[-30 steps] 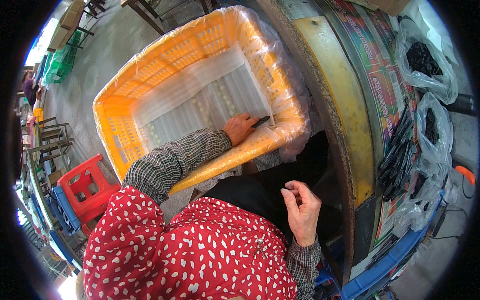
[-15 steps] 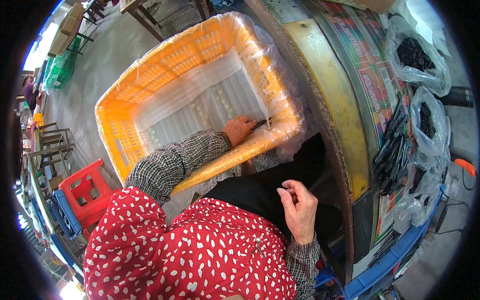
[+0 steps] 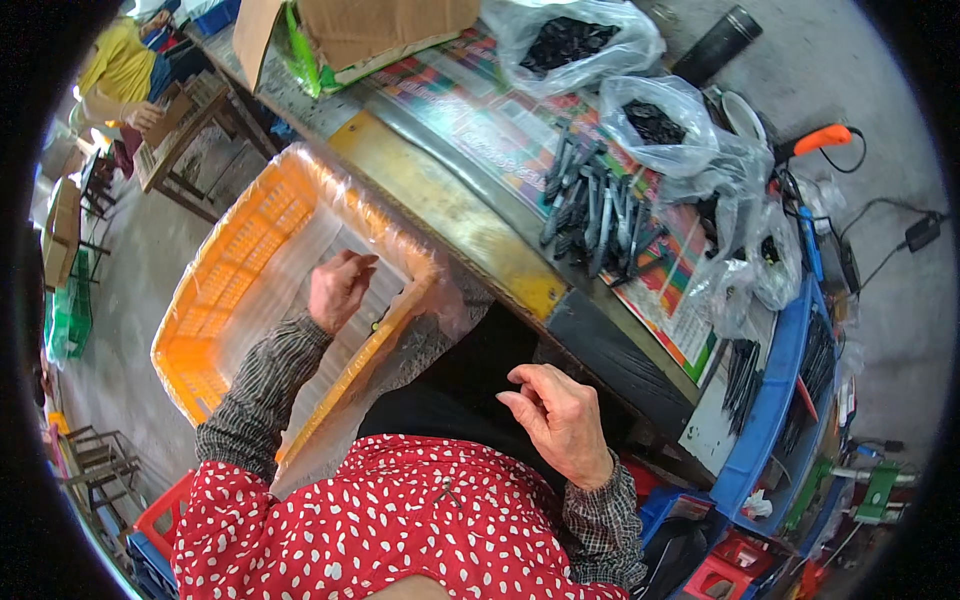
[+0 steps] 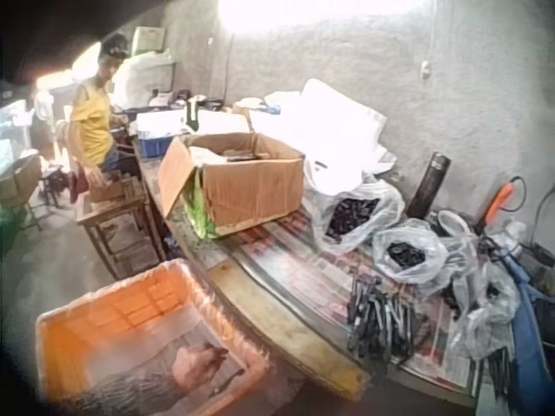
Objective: The person assembles small black plastic components by hand at a workstation.
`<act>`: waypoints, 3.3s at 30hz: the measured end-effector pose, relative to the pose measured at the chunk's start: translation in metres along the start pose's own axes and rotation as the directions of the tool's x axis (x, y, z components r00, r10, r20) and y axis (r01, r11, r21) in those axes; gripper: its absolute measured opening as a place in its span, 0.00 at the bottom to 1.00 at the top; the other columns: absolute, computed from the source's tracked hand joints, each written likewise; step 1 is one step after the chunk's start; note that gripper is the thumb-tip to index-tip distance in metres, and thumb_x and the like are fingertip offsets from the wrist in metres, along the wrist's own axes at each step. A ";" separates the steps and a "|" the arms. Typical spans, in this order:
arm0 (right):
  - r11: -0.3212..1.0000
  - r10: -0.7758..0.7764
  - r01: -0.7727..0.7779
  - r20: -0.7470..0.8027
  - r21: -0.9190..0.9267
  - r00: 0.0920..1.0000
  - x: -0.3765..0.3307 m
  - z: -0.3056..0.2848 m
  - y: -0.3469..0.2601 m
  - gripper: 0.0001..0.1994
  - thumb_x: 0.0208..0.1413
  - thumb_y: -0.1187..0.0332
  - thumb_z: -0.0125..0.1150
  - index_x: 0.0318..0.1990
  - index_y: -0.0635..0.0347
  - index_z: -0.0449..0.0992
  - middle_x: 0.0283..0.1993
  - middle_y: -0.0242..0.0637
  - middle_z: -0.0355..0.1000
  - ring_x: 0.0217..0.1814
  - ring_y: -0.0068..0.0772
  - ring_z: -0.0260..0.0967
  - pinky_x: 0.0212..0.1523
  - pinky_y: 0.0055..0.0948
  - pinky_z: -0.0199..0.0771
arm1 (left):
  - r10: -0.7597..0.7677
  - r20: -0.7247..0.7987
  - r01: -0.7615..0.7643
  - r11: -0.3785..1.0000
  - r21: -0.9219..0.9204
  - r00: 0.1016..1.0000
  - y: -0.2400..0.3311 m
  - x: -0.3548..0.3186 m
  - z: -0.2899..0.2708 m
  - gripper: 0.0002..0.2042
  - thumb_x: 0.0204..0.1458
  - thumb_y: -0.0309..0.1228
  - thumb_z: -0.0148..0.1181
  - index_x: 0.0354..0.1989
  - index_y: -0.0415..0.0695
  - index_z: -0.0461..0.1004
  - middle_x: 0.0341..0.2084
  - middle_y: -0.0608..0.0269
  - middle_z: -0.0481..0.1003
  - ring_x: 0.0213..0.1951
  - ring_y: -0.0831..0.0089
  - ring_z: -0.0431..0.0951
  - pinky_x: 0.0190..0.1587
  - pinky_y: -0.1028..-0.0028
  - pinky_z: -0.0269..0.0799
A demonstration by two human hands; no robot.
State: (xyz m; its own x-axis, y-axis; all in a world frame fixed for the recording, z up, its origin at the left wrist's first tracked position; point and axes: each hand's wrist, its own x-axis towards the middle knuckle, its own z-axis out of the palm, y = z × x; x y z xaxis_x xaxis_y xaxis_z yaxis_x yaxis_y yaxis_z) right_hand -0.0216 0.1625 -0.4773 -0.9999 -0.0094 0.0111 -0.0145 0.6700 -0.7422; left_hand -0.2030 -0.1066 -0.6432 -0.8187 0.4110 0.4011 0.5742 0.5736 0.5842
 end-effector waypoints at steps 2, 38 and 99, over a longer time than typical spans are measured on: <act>1.000 0.002 -0.002 -0.040 0.000 0.999 -0.010 -0.008 0.003 0.10 0.49 0.71 0.64 0.37 0.67 0.74 0.26 0.39 0.69 0.22 0.29 0.67 0.23 0.25 0.67 | 0.082 -0.046 -0.084 0.996 -0.033 0.996 0.048 0.032 -0.028 0.08 0.47 0.26 0.59 0.37 0.44 0.76 0.27 0.57 0.73 0.28 0.58 0.76 0.29 0.66 0.72; 0.553 0.160 -0.688 -0.751 -0.469 0.640 -0.097 -0.172 0.126 0.12 0.46 0.65 0.66 0.29 0.65 0.71 0.33 0.48 0.70 0.34 0.54 0.70 0.32 0.46 0.68 | -0.023 0.290 0.004 0.998 0.067 0.957 0.177 0.261 0.052 0.12 0.37 0.35 0.64 0.27 0.39 0.80 0.23 0.52 0.78 0.29 0.66 0.79 0.37 0.69 0.73; 0.986 0.150 -0.158 -0.678 0.051 0.719 -0.037 -0.115 0.100 0.08 0.48 0.77 0.62 0.34 0.69 0.70 0.26 0.34 0.68 0.24 0.19 0.65 0.25 0.21 0.67 | 0.304 0.025 -0.299 0.915 0.273 0.952 0.220 0.335 0.133 0.07 0.49 0.34 0.59 0.32 0.46 0.77 0.36 0.53 0.74 0.39 0.53 0.76 0.40 0.58 0.72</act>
State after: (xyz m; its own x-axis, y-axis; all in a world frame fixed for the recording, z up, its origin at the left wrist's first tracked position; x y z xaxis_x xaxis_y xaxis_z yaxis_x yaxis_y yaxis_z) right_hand 0.0143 0.3151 -0.4744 -0.7209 0.5976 0.3509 0.1436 0.6242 -0.7679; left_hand -0.3491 0.2516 -0.4743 -0.6051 0.5836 0.5415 0.7725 0.5949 0.2220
